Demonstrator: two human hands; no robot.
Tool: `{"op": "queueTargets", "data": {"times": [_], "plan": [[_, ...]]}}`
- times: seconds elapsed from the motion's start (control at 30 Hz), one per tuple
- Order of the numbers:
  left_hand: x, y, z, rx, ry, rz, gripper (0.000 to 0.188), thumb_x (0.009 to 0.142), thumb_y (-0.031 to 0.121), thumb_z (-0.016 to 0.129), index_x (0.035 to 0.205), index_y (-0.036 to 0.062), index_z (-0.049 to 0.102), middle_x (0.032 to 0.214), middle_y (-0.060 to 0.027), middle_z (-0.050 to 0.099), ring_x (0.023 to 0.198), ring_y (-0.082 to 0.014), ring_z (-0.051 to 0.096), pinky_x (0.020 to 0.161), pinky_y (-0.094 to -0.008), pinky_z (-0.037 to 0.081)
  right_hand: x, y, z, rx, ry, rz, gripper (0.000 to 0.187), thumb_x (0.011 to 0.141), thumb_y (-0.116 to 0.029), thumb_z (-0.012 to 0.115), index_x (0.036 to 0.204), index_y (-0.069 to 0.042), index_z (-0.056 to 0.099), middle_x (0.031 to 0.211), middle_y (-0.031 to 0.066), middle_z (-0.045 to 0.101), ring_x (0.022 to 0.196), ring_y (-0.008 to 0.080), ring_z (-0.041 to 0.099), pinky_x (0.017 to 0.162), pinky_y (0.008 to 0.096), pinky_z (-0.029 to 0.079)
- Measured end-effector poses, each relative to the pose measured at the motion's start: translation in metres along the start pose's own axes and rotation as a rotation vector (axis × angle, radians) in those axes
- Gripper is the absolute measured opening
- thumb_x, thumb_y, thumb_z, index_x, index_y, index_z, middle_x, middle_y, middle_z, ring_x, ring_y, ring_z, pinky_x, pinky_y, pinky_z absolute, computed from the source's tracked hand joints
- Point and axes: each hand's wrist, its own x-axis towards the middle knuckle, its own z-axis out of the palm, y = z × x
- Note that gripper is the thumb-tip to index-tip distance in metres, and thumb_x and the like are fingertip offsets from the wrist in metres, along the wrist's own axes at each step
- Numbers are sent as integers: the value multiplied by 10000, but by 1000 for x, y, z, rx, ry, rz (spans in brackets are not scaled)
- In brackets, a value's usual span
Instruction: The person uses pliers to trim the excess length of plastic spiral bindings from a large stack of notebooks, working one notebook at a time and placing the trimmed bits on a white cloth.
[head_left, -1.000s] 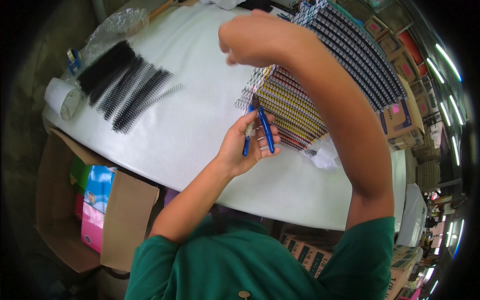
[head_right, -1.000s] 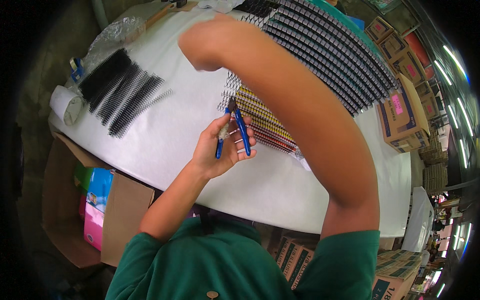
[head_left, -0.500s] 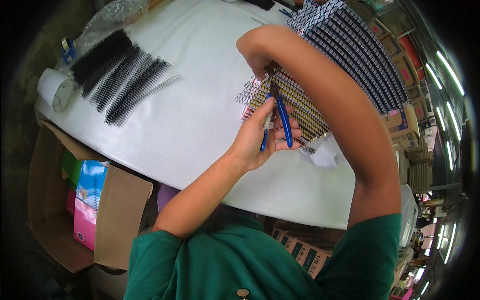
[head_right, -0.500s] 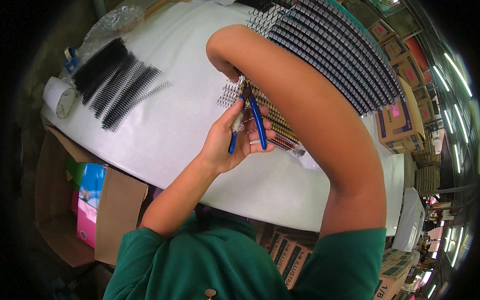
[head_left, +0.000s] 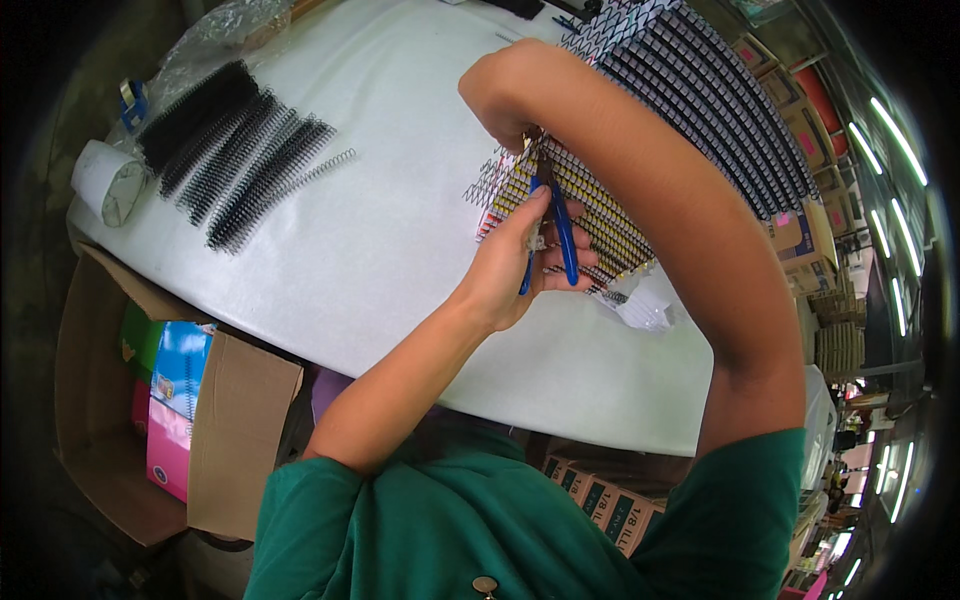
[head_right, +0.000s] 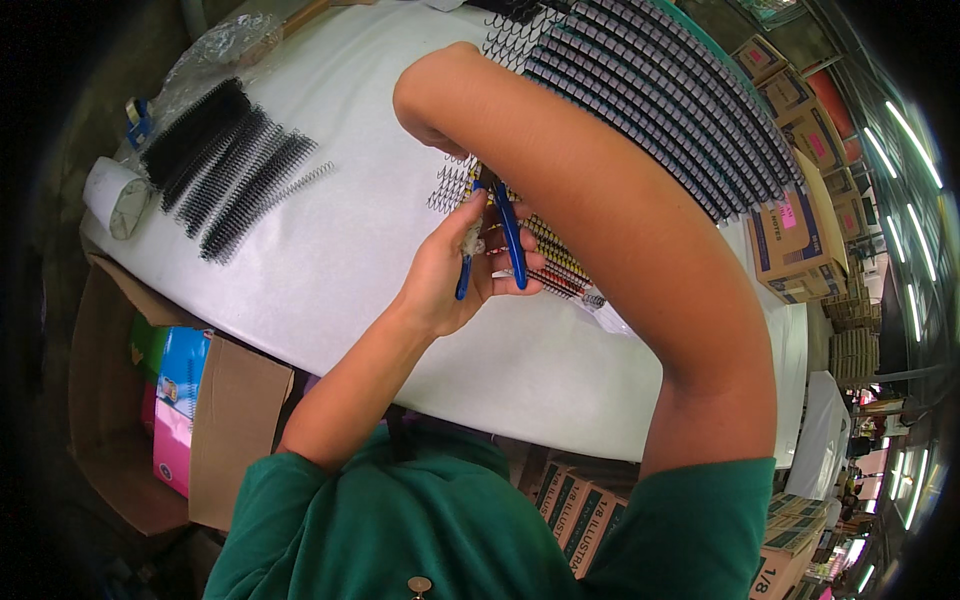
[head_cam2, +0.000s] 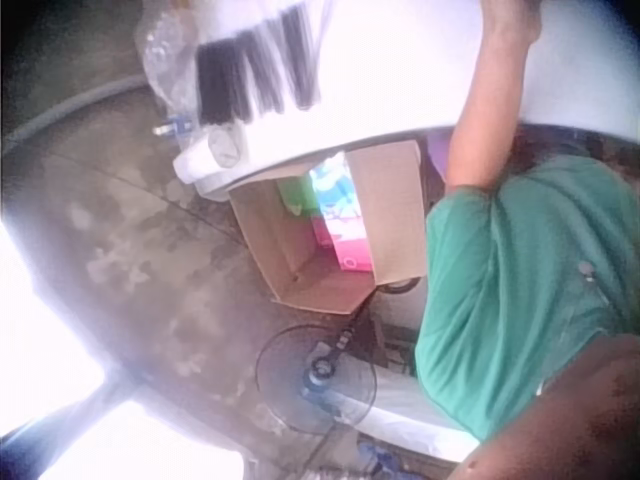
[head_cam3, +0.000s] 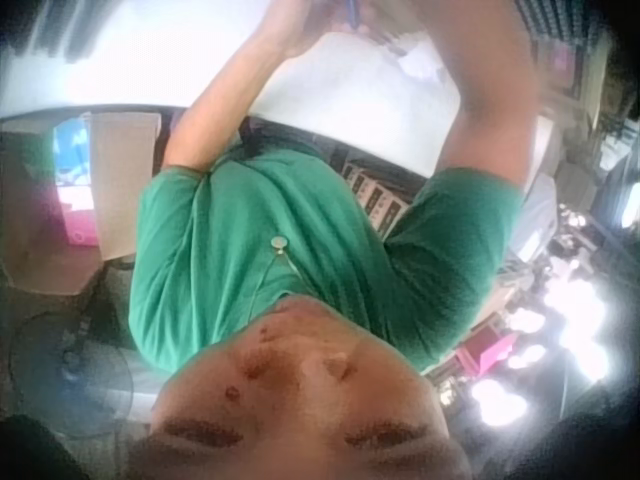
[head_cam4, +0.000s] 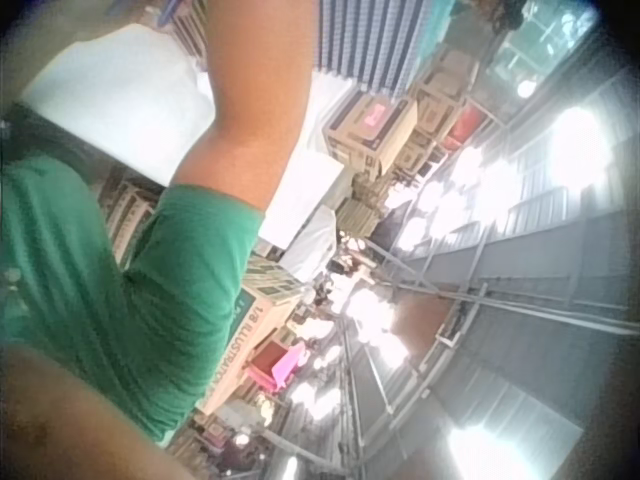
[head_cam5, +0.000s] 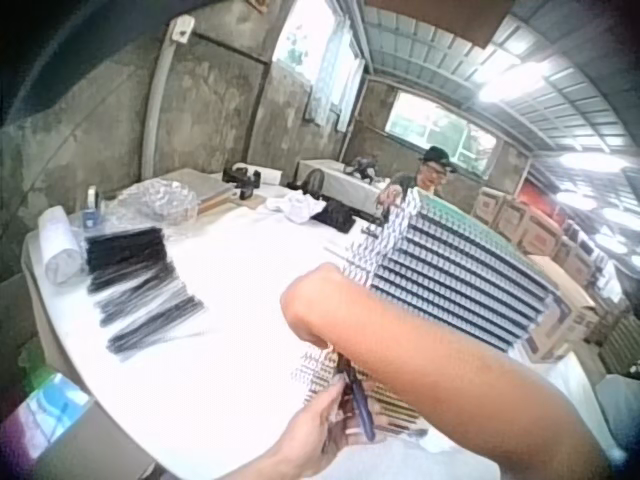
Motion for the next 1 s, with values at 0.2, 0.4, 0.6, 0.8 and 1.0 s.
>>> {"op": "queueTargets", "data": {"times": [0.2,0.4,0.6,0.8,1.0], "plan": [[1,4,3,6,27,-23,507,956,463,308,1149,27,482,890,-89,548,821,-221,584,697,-402,518,2,3,2,42,-31,1,264,675,-124,753,920,-38,702,873,102,691,830,233,663,695,354,516],[0,8,-17,-44,-115,-80,512,949,487,321,1118,30,480,874,-91,538,796,-240,583,663,-405,523,4,5,7,60,14,-32,247,678,-138,758,888,-23,700,846,91,694,803,227,667,676,347,517],[-7,2,-10,35,62,-69,564,948,512,297,1131,6,462,903,-134,551,833,-280,605,731,-445,533,8,1,14,94,-32,-42,271,683,-171,766,892,-13,698,855,102,692,824,237,665,693,358,514],[-3,5,-6,2,-8,-51,607,950,518,292,1179,-30,417,985,-168,541,939,-297,608,757,-414,539,5,1,11,102,-14,-36,277,688,-178,766,896,-9,696,871,107,690,839,249,661,718,360,511],[-2,4,-5,-5,21,-54,556,953,509,290,1130,8,453,899,-130,540,818,-258,602,717,-411,537,5,2,12,117,9,-20,284,689,-173,764,911,-12,694,883,109,689,842,253,660,728,361,509]]}}
